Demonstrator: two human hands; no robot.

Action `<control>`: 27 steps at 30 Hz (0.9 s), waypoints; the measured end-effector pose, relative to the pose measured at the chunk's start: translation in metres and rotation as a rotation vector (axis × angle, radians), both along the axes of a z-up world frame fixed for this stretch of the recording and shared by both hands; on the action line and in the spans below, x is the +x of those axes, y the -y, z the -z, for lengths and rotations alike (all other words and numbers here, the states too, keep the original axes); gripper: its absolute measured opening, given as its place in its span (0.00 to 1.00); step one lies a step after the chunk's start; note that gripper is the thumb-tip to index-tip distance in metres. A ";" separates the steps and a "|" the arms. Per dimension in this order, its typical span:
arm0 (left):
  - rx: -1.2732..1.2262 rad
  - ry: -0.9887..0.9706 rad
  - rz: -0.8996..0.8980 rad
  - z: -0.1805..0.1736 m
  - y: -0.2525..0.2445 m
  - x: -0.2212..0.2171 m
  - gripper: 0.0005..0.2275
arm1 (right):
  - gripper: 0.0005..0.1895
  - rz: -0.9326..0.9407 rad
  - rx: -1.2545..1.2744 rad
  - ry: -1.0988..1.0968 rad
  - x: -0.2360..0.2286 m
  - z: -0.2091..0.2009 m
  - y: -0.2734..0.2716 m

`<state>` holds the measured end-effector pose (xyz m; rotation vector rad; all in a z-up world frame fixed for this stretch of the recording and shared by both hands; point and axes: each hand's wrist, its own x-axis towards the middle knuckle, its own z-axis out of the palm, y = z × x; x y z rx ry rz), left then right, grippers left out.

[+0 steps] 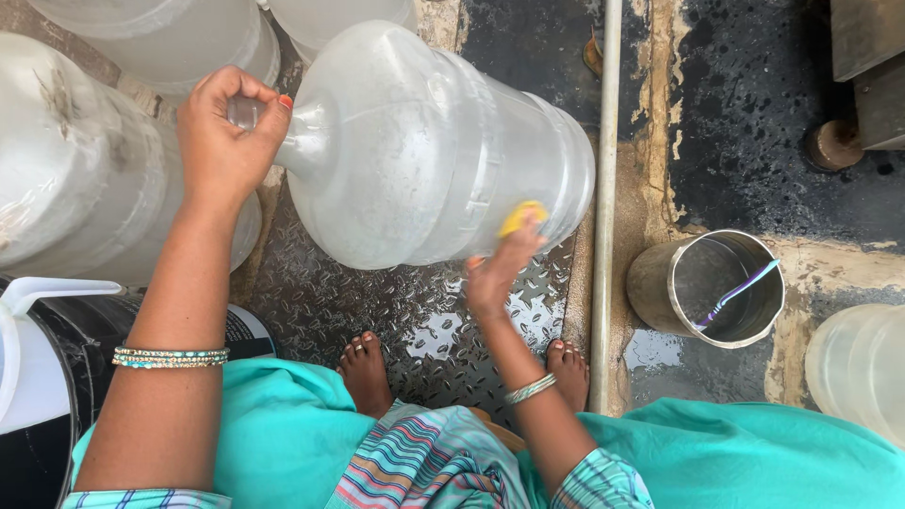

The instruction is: The person scrubs the exterior of a large plastic water jug with a yellow sponge, then rinses it under a tap. They rotate the jug to clean different sides and inspect it by tilting it.

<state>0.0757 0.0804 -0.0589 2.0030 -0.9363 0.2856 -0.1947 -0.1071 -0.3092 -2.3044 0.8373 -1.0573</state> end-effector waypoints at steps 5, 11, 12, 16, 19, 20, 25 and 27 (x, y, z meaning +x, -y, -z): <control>0.012 -0.048 -0.037 0.010 -0.009 0.006 0.09 | 0.54 -0.022 0.804 0.351 -0.034 0.069 0.125; 0.092 -0.164 -0.193 -0.006 0.001 -0.005 0.10 | 0.69 -0.015 1.458 0.513 -0.054 0.064 0.166; 0.121 -0.181 -0.243 -0.012 0.004 -0.007 0.11 | 0.70 -0.040 1.417 0.484 -0.057 0.056 0.172; 0.184 -0.470 -0.267 -0.036 0.002 -0.018 0.17 | 0.65 0.025 1.342 0.364 -0.058 0.013 0.174; 0.173 -0.318 -0.176 -0.043 -0.001 -0.029 0.20 | 0.55 0.251 1.043 0.261 -0.029 -0.041 0.137; 0.192 -0.310 -0.182 -0.043 0.000 -0.031 0.19 | 0.53 0.336 0.891 0.224 -0.015 -0.061 0.113; 0.269 -0.167 -0.236 -0.039 0.004 -0.029 0.19 | 0.47 -0.228 0.168 0.192 0.013 -0.153 -0.038; 0.270 -0.215 -0.241 -0.034 -0.001 -0.027 0.19 | 0.49 -0.348 0.090 0.193 0.014 -0.163 -0.062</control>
